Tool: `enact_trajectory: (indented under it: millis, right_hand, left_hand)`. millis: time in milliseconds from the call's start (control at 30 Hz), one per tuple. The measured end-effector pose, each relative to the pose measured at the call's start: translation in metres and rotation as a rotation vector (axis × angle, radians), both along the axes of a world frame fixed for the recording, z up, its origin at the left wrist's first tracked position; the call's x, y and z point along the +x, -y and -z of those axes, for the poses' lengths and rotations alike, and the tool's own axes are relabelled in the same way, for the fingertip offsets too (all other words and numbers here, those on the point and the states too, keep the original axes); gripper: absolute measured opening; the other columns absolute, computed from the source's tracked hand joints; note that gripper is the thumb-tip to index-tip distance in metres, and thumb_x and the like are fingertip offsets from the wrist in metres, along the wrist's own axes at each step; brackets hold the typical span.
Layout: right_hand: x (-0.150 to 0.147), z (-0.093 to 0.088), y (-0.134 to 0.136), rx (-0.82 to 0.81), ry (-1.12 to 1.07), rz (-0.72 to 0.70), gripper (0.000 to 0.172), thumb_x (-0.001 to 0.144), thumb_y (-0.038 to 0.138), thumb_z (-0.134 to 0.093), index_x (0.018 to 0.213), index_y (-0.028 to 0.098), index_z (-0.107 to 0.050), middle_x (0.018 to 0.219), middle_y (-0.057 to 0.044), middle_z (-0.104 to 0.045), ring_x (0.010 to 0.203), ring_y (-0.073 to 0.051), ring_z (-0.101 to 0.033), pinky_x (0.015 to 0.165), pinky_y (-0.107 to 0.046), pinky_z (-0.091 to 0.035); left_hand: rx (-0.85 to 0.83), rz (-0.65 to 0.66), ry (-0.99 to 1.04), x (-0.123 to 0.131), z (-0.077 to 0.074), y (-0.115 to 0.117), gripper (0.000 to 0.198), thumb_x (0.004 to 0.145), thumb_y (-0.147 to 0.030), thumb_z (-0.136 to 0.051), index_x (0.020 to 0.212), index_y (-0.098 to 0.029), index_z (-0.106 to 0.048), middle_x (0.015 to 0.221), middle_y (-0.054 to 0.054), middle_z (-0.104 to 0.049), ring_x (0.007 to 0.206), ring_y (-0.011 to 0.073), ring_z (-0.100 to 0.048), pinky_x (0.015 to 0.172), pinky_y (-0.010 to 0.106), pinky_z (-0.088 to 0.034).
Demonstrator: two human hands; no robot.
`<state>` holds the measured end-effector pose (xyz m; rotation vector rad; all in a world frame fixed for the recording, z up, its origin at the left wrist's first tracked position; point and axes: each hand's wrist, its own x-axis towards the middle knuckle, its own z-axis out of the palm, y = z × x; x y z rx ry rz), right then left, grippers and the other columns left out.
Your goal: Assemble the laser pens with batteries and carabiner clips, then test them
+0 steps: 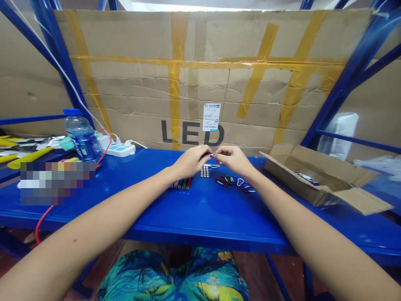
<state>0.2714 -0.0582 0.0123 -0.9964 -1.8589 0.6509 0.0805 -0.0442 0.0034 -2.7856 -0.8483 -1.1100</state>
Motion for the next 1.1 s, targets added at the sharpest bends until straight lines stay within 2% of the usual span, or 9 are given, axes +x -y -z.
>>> enact_trajectory:
  millis: [133, 300, 367, 467, 633, 867, 967, 1100]
  right_hand:
    - [0.0007, -0.0015, 0.0013, -0.096, -0.049, -0.051, 0.008, 0.069, 0.021, -0.057, 0.062, 0.018, -0.058, 0.051, 0.002, -0.054, 0.049, -0.011, -0.047, 0.05, -0.026, -0.038]
    - [0.0023, 0.0007, 0.0004, -0.101, 0.043, -0.078, 0.012, 0.074, 0.023, -0.059, 0.063, 0.017, -0.059, 0.054, 0.0, -0.057, 0.051, -0.012, -0.049, 0.053, -0.028, -0.04]
    - [0.0025, 0.0015, 0.0001, -0.022, 0.127, -0.066, 0.017, 0.079, 0.025, -0.056, 0.065, 0.017, -0.06, 0.058, -0.001, -0.059, 0.054, -0.013, -0.052, 0.057, -0.029, -0.042]
    - [0.0027, 0.0015, 0.0002, 0.197, 0.319, 0.016, 0.021, 0.086, 0.022, -0.051, 0.07, 0.017, -0.064, 0.065, -0.003, -0.064, 0.062, -0.016, -0.056, 0.064, -0.03, -0.042]
    - [0.0027, 0.0028, 0.0004, 0.48, 0.526, 0.078, 0.018, 0.083, 0.008, -0.052, 0.086, 0.015, -0.069, 0.084, -0.008, -0.07, 0.079, -0.019, -0.061, 0.071, -0.03, -0.042]
    - [0.0029, 0.0051, -0.0008, 0.597, 0.471, 0.138, 0.01, 0.086, 0.013, -0.056, 0.081, 0.016, -0.065, 0.076, -0.006, -0.066, 0.071, -0.017, -0.058, 0.067, -0.028, -0.041]
    - [0.0064, 0.0034, -0.0013, 0.621, 0.467, 0.094, 0.013, 0.087, 0.015, -0.054, 0.08, 0.016, -0.065, 0.077, -0.005, -0.066, 0.072, -0.017, -0.058, 0.068, -0.028, -0.04]
    - [0.0098, 0.0015, -0.0001, 0.585, 0.468, 0.048, 0.018, 0.088, 0.015, -0.051, 0.076, 0.015, -0.065, 0.073, -0.005, -0.065, 0.071, -0.017, -0.058, 0.067, -0.028, -0.04]
  left_hand:
    - [0.099, -0.016, -0.081, 0.0015, -0.0001, 0.0029, 0.013, 0.093, -0.019, -0.044, 0.1, -0.016, -0.054, 0.096, 0.008, -0.062, 0.089, 0.0186, -0.058, 0.077, 0.032, -0.045]
    - [0.172, -0.073, -0.179, 0.0013, -0.0002, 0.0062, 0.019, 0.097, -0.025, -0.04, 0.104, -0.016, -0.055, 0.096, 0.009, -0.061, 0.086, 0.0194, -0.059, 0.073, 0.032, -0.045]
    - [0.175, -0.099, -0.186, 0.0008, -0.0001, 0.0057, 0.02, 0.097, -0.026, -0.039, 0.098, -0.016, -0.057, 0.093, 0.009, -0.061, 0.083, 0.0191, -0.058, 0.071, 0.032, -0.043]
    - [0.122, -0.087, -0.125, 0.0005, -0.0002, 0.0026, 0.016, 0.095, -0.025, -0.044, 0.094, -0.016, -0.057, 0.09, 0.007, -0.062, 0.081, 0.0185, -0.057, 0.071, 0.031, -0.042]
    - [-0.029, -0.06, 0.02, 0.0002, -0.0029, -0.0009, 0.01, 0.09, -0.024, -0.051, 0.087, -0.017, -0.058, 0.076, 0.002, -0.062, 0.07, 0.0152, -0.054, 0.062, 0.028, -0.037]
    - [-0.192, -0.033, 0.13, 0.0031, -0.007, 0.0046, 0.011, 0.087, -0.024, -0.054, 0.081, -0.016, -0.06, 0.066, -0.001, -0.058, 0.062, 0.0124, -0.05, 0.057, 0.026, -0.033]
    - [-0.212, -0.022, 0.134, 0.0044, -0.0085, 0.0062, 0.012, 0.086, -0.018, -0.05, 0.085, -0.016, -0.062, 0.072, 0.0, -0.063, 0.067, 0.0136, -0.055, 0.06, 0.027, -0.037]
    - [-0.144, -0.012, 0.076, 0.005, -0.0087, 0.0052, 0.016, 0.086, -0.015, -0.05, 0.088, -0.016, -0.066, 0.085, 0.004, -0.069, 0.08, 0.0169, -0.061, 0.069, 0.03, -0.042]
